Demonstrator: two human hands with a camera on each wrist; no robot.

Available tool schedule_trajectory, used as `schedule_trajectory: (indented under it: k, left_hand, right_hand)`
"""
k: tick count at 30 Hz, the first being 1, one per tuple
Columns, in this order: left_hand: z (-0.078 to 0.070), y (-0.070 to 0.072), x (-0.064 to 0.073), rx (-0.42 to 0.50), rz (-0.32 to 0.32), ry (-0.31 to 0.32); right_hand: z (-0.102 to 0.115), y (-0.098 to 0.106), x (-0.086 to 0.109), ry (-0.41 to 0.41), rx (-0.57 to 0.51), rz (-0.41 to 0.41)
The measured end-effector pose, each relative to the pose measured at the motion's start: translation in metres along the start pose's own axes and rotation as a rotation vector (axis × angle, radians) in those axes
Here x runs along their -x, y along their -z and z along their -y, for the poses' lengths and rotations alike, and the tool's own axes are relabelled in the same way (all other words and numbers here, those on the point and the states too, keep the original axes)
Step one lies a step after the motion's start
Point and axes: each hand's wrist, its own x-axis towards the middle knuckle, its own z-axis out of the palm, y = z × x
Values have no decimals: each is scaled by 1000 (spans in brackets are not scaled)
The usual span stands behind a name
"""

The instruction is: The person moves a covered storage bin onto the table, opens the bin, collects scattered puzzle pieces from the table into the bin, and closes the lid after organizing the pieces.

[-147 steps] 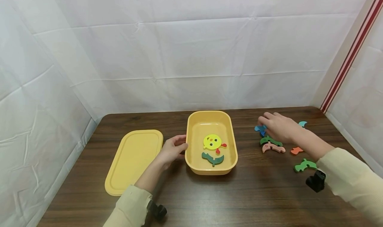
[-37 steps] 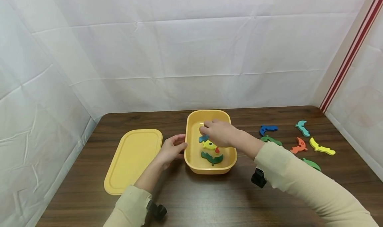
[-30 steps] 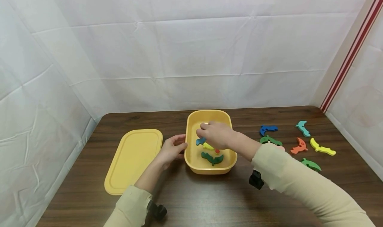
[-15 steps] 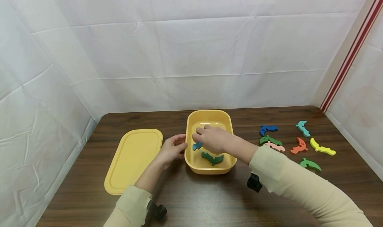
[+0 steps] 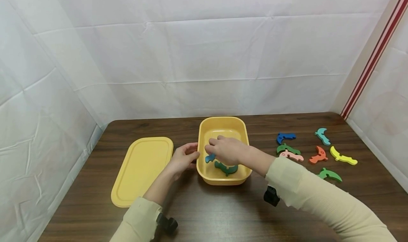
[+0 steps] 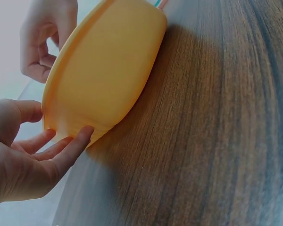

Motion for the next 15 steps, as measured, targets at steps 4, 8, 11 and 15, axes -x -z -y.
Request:
schedule_trajectory:
  k: [4, 8, 11, 15]
  left_hand:
    - [-1, 0, 1, 2, 3, 4]
    - [0, 0, 0, 10, 10, -2]
    - [4, 1, -4, 18, 9, -5]
    - [3, 1, -3, 11, 3, 2]
  right_hand:
    - [-2, -3, 0, 6, 2, -6]
    - [-3, -3, 1, -20, -16, 12]
    - [-4, -2, 2, -43, -25, 30]
    - [-6, 0, 4, -42, -19, 25]
